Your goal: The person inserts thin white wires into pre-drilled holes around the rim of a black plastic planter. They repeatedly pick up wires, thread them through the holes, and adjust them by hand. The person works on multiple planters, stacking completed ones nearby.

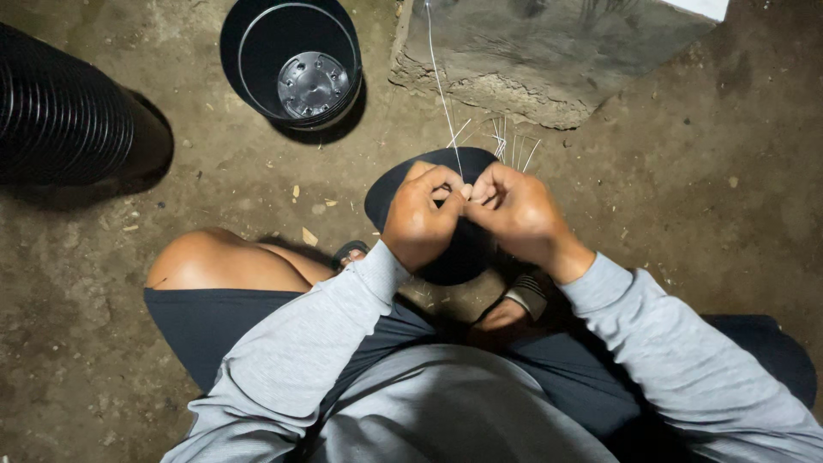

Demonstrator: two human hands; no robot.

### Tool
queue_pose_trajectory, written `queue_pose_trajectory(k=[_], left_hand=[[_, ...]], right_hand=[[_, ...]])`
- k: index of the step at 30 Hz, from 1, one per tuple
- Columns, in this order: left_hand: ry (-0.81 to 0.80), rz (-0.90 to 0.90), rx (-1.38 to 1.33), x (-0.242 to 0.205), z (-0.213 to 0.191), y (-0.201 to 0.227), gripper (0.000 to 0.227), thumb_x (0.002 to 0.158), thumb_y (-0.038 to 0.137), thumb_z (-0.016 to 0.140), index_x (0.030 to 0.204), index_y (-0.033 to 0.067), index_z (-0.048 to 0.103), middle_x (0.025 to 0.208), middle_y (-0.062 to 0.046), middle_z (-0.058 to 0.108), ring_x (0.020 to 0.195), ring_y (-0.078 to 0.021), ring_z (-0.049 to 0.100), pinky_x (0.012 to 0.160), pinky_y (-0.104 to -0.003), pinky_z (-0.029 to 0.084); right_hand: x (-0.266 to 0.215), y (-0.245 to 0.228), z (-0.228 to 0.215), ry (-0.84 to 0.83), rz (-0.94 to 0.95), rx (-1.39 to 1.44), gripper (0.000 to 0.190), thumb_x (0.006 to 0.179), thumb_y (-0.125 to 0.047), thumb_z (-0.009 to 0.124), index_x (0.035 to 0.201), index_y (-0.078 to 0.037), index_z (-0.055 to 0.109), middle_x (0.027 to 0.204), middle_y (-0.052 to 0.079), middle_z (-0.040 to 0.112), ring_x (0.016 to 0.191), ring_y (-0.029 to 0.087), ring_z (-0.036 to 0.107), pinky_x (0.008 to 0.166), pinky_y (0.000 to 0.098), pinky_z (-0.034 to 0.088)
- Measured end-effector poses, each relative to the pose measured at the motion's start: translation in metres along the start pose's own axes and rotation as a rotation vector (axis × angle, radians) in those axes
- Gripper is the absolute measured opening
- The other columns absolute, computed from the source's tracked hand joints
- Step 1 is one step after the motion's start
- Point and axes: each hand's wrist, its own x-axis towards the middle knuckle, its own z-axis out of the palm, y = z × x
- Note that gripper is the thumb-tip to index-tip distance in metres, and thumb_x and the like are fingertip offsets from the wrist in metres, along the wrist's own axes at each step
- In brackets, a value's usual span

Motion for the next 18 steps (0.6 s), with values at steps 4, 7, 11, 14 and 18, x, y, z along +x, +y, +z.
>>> queue_pose_trajectory(k=[4,7,11,14,18], left_hand=[[-0.027,0.043,0.039,-0.003,0.005,0.004,0.007,0.090,0.008,0.069,0.095,0.0031,0.070,0.103,-0.015,0.064,0.091,-0.0257,0.068,0.081,-0.034,0.056],[-0.038,0.118,0.078,-0.008,0.010,0.011,0.006,0.092,0.009,0.068,0.096,0.0044,0.070,0.101,-0.014,0.066,0.097,-0.0281,0.066,0.085,-0.035,0.054],[-0.017,0.135,0.120,-0.004,0.004,0.016,0.006,0.092,0.009,0.068,0.095,0.0047,0.069,0.102,-0.014,0.065,0.096,-0.0279,0.065,0.082,-0.034,0.053],[-0.011,0.062,0.106,0.003,-0.004,0.017,0.007,0.089,0.010,0.068,0.094,0.0044,0.070,0.102,-0.013,0.064,0.091,-0.0254,0.065,0.071,-0.032,0.052],[-0.014,0.094,0.038,0.010,-0.010,0.018,0.008,0.091,0.010,0.073,0.094,0.0035,0.070,0.101,-0.012,0.063,0.089,-0.0237,0.064,0.074,-0.031,0.051]], right_hand=[[-0.005,-0.002,0.006,0.086,-0.050,-0.192,0.019,0.083,-0.010,0.077,0.087,-0.003,0.060,0.071,0.005,0.064,0.065,0.010,0.059,0.059,0.0292,0.048],[-0.004,0.004,0.010,0.127,-0.071,-0.349,0.016,0.085,-0.009,0.077,0.089,-0.004,0.062,0.073,0.008,0.064,0.066,0.011,0.059,0.061,0.0322,0.047],[-0.001,0.014,0.005,0.027,-0.088,-0.127,0.014,0.087,-0.011,0.076,0.088,-0.003,0.065,0.072,0.007,0.063,0.067,0.016,0.058,0.062,0.0295,0.051],[-0.001,0.013,-0.001,-0.001,-0.137,-0.132,0.010,0.090,-0.012,0.077,0.092,-0.004,0.072,0.084,0.006,0.066,0.065,0.013,0.060,0.061,0.0287,0.050],[-0.001,0.002,-0.015,-0.131,-0.163,-0.039,0.018,0.084,-0.012,0.081,0.097,-0.003,0.075,0.093,0.003,0.070,0.064,0.011,0.061,0.058,0.0278,0.050]])
